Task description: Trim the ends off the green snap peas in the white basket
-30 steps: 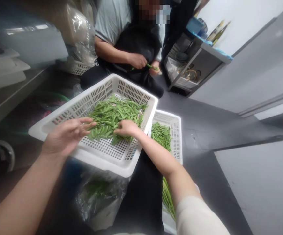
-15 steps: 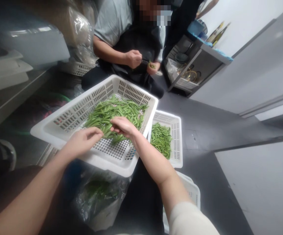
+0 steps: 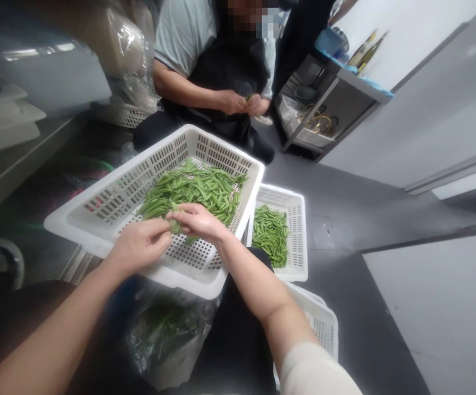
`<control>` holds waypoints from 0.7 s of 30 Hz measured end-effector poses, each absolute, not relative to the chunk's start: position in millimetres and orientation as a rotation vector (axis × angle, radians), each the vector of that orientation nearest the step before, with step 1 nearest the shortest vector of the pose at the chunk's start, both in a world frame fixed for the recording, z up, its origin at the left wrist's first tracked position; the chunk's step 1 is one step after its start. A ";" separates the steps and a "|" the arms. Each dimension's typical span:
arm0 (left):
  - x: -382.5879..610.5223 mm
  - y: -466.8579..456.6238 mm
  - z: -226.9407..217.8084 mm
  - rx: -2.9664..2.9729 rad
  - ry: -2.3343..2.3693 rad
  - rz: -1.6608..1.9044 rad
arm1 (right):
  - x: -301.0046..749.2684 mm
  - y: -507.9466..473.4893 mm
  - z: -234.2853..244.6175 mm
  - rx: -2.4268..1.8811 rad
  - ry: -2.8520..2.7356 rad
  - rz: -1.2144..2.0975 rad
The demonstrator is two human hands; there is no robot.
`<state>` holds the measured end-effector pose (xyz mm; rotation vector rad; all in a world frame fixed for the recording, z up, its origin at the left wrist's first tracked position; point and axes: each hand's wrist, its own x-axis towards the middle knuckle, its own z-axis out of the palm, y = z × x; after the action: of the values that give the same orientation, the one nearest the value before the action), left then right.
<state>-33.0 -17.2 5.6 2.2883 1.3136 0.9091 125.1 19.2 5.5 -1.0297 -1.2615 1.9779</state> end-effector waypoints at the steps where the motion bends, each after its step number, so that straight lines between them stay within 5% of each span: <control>1: -33.5 -17.6 6.2 2.300 1.282 0.907 | 127.3 19.1 6.0 -1.005 -1.301 1.989; 11: -48.9 -15.2 20.9 2.093 1.274 0.755 | 146.9 16.7 21.1 -1.062 -1.921 1.815; 16: -62.2 -5.6 20.7 1.641 1.556 0.910 | 154.5 15.4 13.7 -0.884 -1.633 2.043; 21: -43.8 -7.0 19.0 1.618 1.305 0.746 | 149.1 14.2 14.6 -0.779 -1.545 2.140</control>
<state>-43.8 -7.0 19.0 1.6184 1.3051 0.7457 149.1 14.2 14.6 -0.7788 -1.5445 2.1405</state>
